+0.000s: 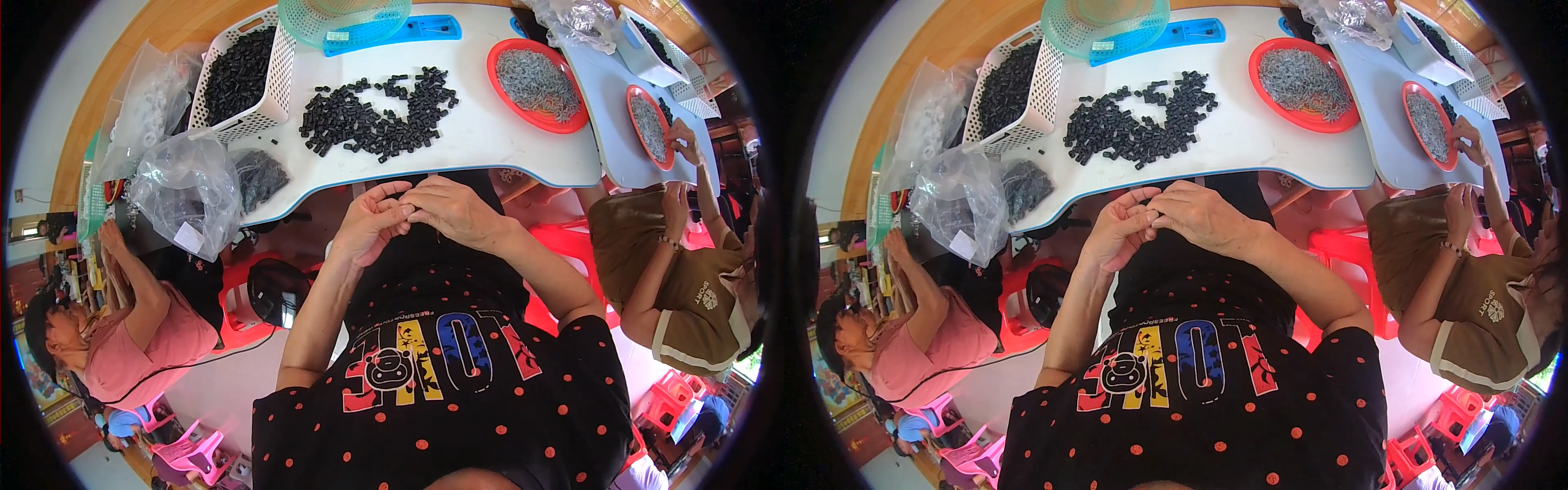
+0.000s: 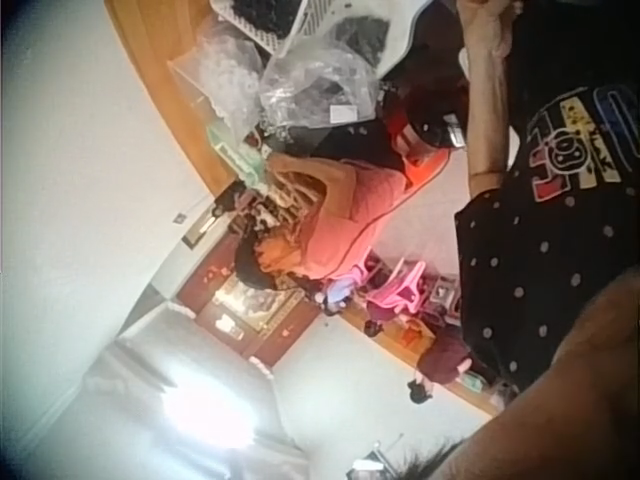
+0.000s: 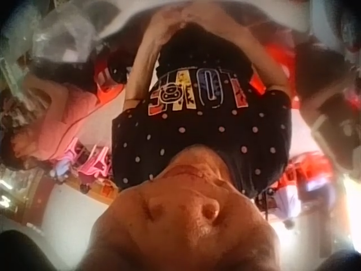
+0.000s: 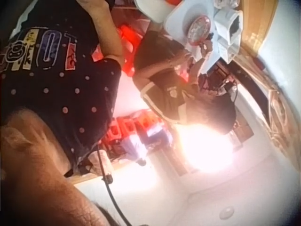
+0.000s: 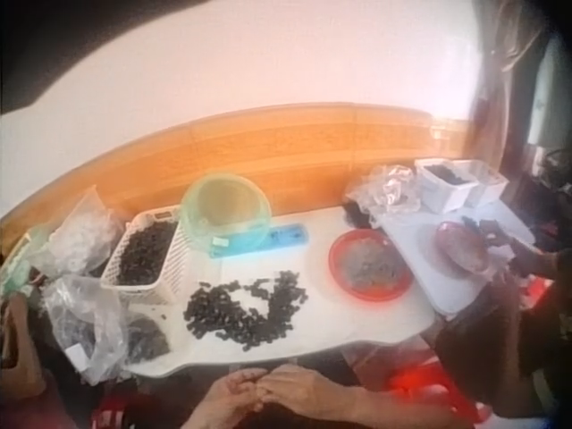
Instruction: The person assembles components by picking up plastic pieces and pins from the table and inserting the pins into the plastic pieces by hand.
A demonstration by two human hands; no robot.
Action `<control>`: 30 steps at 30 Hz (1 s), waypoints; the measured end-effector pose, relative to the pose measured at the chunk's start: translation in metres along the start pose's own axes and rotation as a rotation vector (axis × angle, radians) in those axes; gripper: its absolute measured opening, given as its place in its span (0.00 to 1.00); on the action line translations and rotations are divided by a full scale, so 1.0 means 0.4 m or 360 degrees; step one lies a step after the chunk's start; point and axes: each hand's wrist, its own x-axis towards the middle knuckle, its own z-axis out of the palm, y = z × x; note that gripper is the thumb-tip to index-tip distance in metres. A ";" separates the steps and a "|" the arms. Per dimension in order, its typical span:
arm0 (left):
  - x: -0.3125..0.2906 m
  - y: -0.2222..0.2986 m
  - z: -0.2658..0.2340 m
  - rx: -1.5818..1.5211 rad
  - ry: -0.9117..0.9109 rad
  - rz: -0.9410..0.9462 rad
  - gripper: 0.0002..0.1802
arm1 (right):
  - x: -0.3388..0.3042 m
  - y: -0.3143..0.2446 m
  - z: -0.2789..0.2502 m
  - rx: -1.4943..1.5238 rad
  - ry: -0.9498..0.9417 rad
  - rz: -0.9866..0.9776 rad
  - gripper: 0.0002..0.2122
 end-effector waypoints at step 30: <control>0.341 0.338 -0.084 0.2436 0.0212 0.0965 0.11 | -0.270 -0.019 -0.006 0.0488 0.0388 0.1124 0.10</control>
